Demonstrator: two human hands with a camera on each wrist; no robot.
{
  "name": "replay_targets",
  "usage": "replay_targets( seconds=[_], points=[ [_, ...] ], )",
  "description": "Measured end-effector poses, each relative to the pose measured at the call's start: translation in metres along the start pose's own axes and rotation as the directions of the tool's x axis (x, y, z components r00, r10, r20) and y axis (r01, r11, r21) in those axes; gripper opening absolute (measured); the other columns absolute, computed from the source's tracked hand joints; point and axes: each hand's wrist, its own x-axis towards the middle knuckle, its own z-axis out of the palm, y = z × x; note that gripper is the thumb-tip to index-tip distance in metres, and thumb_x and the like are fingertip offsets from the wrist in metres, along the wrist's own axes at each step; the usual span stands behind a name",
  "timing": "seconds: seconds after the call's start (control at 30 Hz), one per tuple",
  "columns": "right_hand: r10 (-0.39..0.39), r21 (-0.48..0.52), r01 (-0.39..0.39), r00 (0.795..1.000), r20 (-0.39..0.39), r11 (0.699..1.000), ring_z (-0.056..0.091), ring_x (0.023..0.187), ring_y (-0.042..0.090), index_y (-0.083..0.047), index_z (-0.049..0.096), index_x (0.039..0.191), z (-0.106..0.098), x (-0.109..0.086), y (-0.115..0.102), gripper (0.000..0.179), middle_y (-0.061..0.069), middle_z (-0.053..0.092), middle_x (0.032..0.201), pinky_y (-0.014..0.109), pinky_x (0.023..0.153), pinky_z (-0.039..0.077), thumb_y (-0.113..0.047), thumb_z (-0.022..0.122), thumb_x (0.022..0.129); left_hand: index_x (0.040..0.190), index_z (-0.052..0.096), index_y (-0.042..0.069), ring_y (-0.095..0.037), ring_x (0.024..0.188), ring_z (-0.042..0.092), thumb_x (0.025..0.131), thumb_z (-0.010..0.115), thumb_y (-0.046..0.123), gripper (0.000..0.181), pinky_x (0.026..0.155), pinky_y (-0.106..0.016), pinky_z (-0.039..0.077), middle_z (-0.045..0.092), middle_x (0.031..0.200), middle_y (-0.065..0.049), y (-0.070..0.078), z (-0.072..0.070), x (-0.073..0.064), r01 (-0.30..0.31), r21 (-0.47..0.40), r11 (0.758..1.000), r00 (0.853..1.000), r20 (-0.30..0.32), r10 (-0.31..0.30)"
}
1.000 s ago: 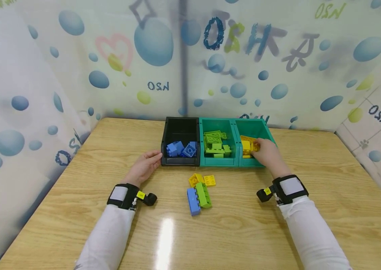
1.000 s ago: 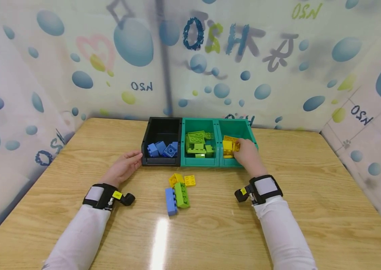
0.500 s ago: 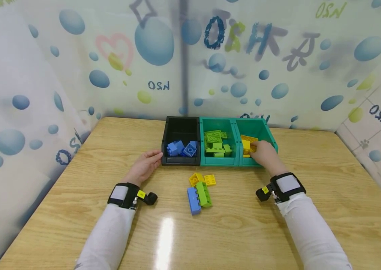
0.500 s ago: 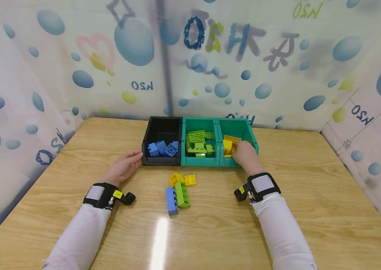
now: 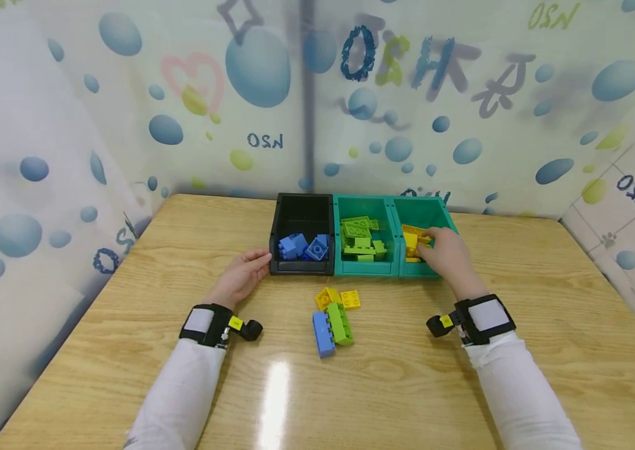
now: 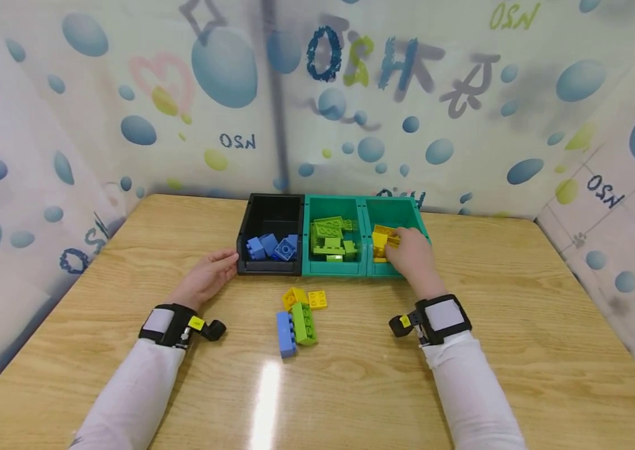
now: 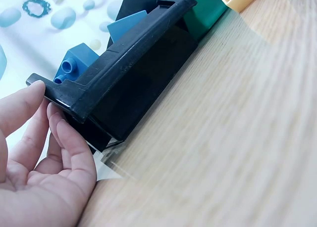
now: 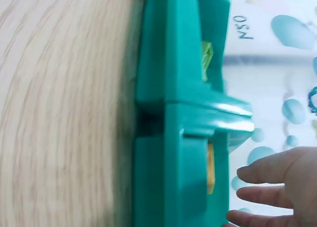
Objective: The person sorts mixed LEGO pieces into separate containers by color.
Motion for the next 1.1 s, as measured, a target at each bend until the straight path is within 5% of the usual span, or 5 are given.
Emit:
replay_targets(
  seconds=[0.2,0.47,0.87,1.1],
  points=[
    [-0.024,0.057,0.025,1.000,-0.020,0.998,0.048,0.117,0.042,0.006,0.053,0.125,-0.005,-0.011,-0.013,0.040,0.028,0.052,0.127,0.054,0.094,0.042,-0.020,0.054,0.095,0.076,0.066,0.022,-0.002,0.074,0.052,0.098,0.045,0.002,0.037,0.072,-0.016,0.044,0.059,0.079,0.012,-0.002,0.000,0.001,-0.013,-0.003,1.000,1.000,0.005,0.013],
    [-0.135,0.136,0.138,0.990,-0.032,0.981,0.051,0.114,0.040,0.003,0.057,0.122,-0.002,-0.026,-0.033,0.036,0.024,0.053,0.128,0.053,0.093,0.043,-0.019,0.057,0.094,0.076,0.066,0.022,-0.002,0.075,0.052,0.098,0.045,0.001,0.036,0.072,-0.016,0.045,0.059,0.079,0.011,-0.001,0.000,0.000,-0.008,-0.014,1.000,1.000,0.011,0.008],
    [-0.397,0.140,0.390,0.917,0.023,0.910,0.059,0.102,0.034,0.001,0.062,0.115,0.016,-0.042,-0.057,0.031,0.018,0.062,0.115,0.047,0.087,0.049,-0.014,0.067,0.088,0.076,0.066,0.021,-0.001,0.074,0.053,0.098,0.044,0.001,0.037,0.072,-0.015,0.045,0.059,0.078,0.011,0.000,0.002,-0.001,-0.008,-0.020,1.000,1.000,0.021,0.009],
    [-0.483,0.140,0.468,0.869,0.104,0.873,0.059,0.102,0.030,-0.003,0.063,0.115,0.026,-0.049,-0.072,0.032,0.014,0.062,0.114,0.043,0.088,0.050,-0.014,0.070,0.086,0.077,0.067,0.021,-0.002,0.074,0.053,0.098,0.045,0.002,0.036,0.071,-0.014,0.045,0.060,0.078,0.011,0.001,-0.001,-0.001,-0.001,-0.006,1.000,1.000,0.022,0.001]
  ],
)
